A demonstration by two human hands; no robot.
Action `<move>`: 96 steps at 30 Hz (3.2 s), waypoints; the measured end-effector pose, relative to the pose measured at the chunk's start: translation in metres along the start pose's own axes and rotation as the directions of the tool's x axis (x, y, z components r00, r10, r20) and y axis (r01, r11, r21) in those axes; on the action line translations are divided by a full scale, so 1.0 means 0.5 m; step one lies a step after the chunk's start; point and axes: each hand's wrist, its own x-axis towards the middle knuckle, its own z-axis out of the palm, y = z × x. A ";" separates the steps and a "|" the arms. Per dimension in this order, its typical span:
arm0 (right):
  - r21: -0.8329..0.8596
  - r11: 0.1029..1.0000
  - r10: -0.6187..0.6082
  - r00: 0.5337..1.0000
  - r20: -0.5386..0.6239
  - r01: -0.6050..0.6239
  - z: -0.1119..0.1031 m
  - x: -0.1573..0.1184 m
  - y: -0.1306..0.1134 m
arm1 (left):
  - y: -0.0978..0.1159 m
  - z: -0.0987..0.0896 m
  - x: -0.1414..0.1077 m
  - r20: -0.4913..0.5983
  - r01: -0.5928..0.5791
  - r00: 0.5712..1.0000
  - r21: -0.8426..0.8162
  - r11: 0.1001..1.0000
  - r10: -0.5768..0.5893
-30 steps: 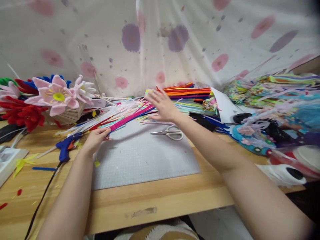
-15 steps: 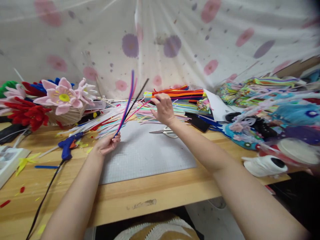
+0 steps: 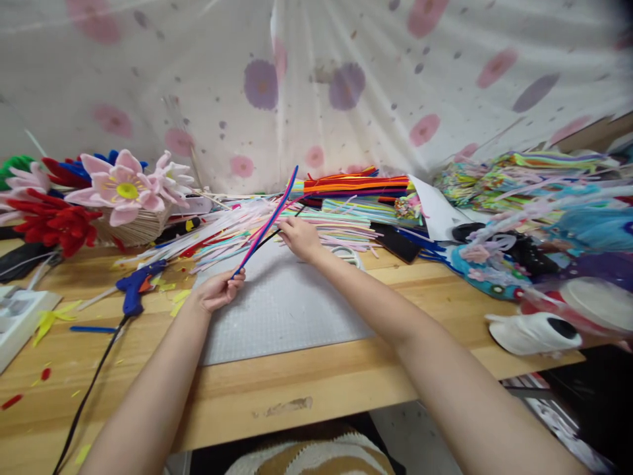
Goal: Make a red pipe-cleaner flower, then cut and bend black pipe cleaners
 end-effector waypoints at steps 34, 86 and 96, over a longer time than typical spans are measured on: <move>-0.053 0.943 -0.332 0.939 -0.089 0.329 -0.049 0.011 -0.050 | 0.005 0.045 -0.034 0.169 -0.489 0.805 0.731 0.476 0.568; -0.258 0.942 0.253 0.960 0.123 -0.215 -0.104 0.068 0.381 | 0.002 0.158 0.230 0.495 -0.066 0.781 0.672 -0.738 0.381; -0.383 0.885 0.300 0.953 0.038 -0.264 -0.156 0.090 0.411 | -0.054 0.223 0.239 0.624 -0.025 0.610 0.631 -0.775 0.489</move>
